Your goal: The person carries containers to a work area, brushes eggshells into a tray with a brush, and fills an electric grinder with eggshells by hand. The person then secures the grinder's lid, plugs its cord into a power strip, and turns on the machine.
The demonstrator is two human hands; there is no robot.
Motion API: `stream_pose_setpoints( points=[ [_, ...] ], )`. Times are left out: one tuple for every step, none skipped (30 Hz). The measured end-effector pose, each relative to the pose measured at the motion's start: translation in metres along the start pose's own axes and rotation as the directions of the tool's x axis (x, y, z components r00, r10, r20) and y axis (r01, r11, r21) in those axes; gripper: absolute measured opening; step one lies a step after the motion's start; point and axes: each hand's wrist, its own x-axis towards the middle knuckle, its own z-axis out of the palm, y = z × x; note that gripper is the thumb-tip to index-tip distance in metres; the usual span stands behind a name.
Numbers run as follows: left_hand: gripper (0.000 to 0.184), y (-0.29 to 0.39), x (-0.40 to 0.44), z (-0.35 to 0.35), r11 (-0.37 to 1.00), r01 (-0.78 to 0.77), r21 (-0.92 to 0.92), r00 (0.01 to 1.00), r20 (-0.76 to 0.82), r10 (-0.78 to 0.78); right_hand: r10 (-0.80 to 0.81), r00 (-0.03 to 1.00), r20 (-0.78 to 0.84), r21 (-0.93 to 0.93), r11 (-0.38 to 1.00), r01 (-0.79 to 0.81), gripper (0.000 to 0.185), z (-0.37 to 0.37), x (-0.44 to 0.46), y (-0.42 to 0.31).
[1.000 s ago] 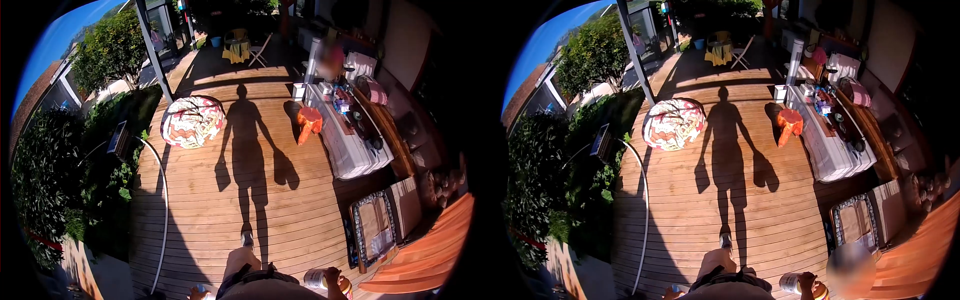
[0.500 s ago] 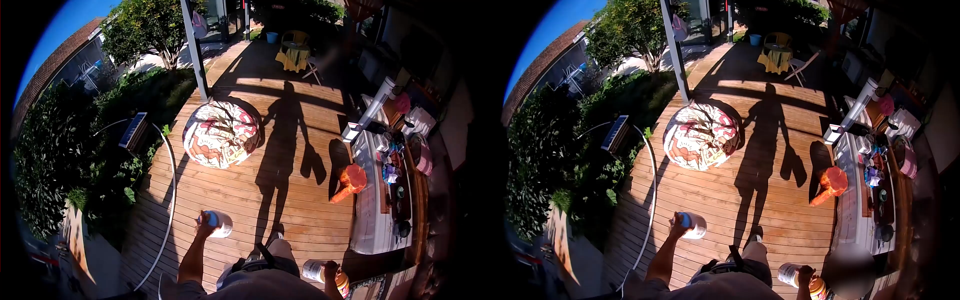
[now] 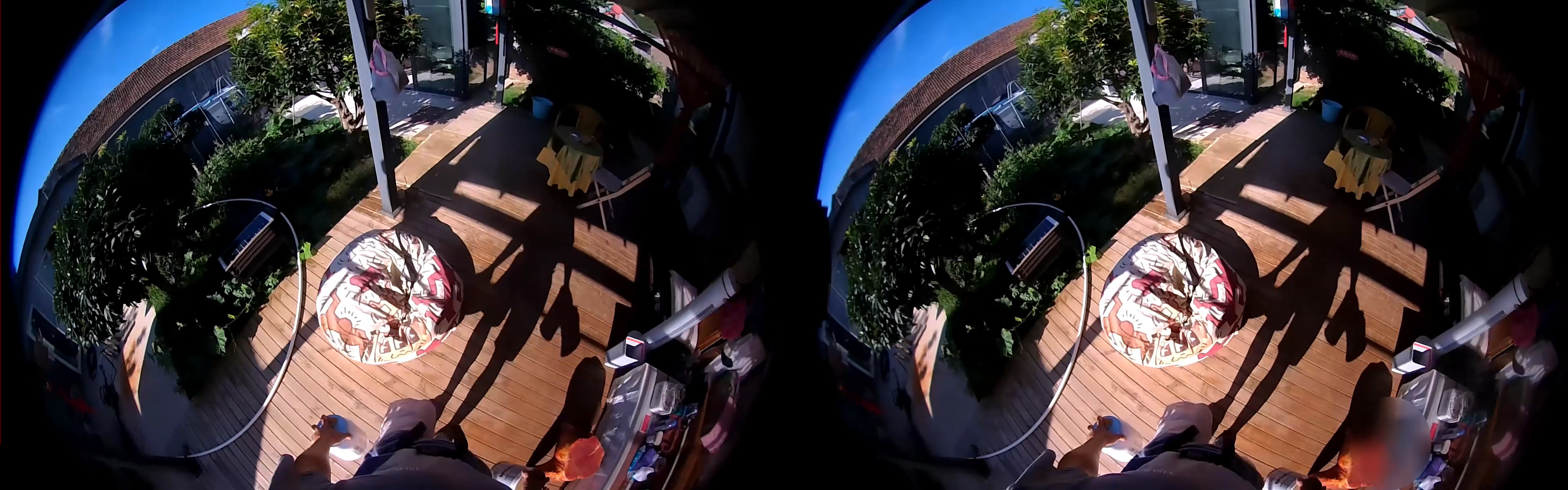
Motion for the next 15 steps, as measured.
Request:
stream_pose_setpoints(
  points=[
    [0.15,0.007,0.006,0.004,1.0,0.024,-0.011,1.0,0.02,-0.024,0.034,0.999,-0.013,0.012,0.999,-0.034,0.07,-0.027,0.019,-0.053],
    [0.15,0.013,0.014,0.01,0.999,0.047,-0.018,0.998,0.04,-0.046,0.034,0.999,-0.02,0.027,0.999,-0.033,0.069,-0.041,0.04,-0.096],
    [0.148,0.024,0.026,0.017,0.996,0.068,-0.048,0.996,0.056,-0.066,0.036,0.999,-0.023,0.037,0.999,-0.035,0.067,-0.051,0.063,-0.136],
    [0.146,0.036,0.041,0.024,0.993,0.088,-0.072,0.994,0.074,-0.083,0.03,0.999,-0.023,0.045,0.999,-0.029,0.066,-0.058,0.082,-0.17],
    [0.144,0.052,0.065,0.029,0.997,0.067,0.032,0.987,0.142,-0.071,0.025,0.999,-0.024,0.05,0.998,-0.024,0.065,-0.061,0.099,-0.202],
    [0.144,0.09,0.072,0.02,0.997,0.06,0.047,0.987,0.148,-0.067,0.02,1.0,-0.019,0.051,0.999,-0.019,0.063,-0.06,0.116,-0.227],
    [0.142,0.13,0.079,0.012,0.998,0.067,0.009,0.99,0.121,-0.068,0.018,1.0,-0.009,0.048,0.999,-0.017,0.062,-0.056,0.129,-0.251],
    [0.141,0.168,0.082,0.001,0.997,0.071,-0.025,0.993,0.098,-0.068,0.013,1.0,0.002,0.035,0.999,-0.013,0.061,-0.049,0.142,-0.27],
    [0.149,0.218,0.107,-0.01,0.993,0.047,0.11,0.999,0.014,-0.049,0.009,1.0,0.009,0.015,1.0,-0.009,0.06,-0.042,0.156,-0.291],
    [0.146,0.268,0.135,-0.027,0.997,-0.042,0.072,0.999,0.034,0.04,0.007,1.0,0.01,-0.02,1.0,-0.007,0.058,-0.037,0.171,-0.312],
    [0.142,0.322,0.125,-0.053,0.993,-0.114,0.033,0.992,0.065,0.111,-0.024,1.0,0.018,-0.058,0.998,0.025,0.057,-0.03,0.19,-0.323],
    [0.138,0.37,0.115,-0.087,0.903,-0.35,-0.249,0.932,0.002,0.362,-0.068,0.997,0.032,-0.1,0.992,0.07,0.056,-0.02,0.209,-0.331],
    [0.132,0.436,0.106,-0.118,0.966,-0.255,-0.035,0.966,-0.045,0.254,-0.128,0.99,0.056,-0.149,0.98,0.135,0.054,-0.012,0.228,-0.338],
    [0.122,0.495,0.093,-0.148,0.947,-0.278,-0.162,0.96,-0.091,0.266,-0.211,0.975,0.066,-0.206,0.954,0.22,0.053,-0.005,0.243,-0.347],
    [0.12,0.512,0.2,-0.106,0.694,-0.682,-0.231,0.698,-0.491,0.522,-0.289,0.955,0.071,-0.259,0.919,0.297,0.052,-0.002,0.255,-0.364]
  ],
)
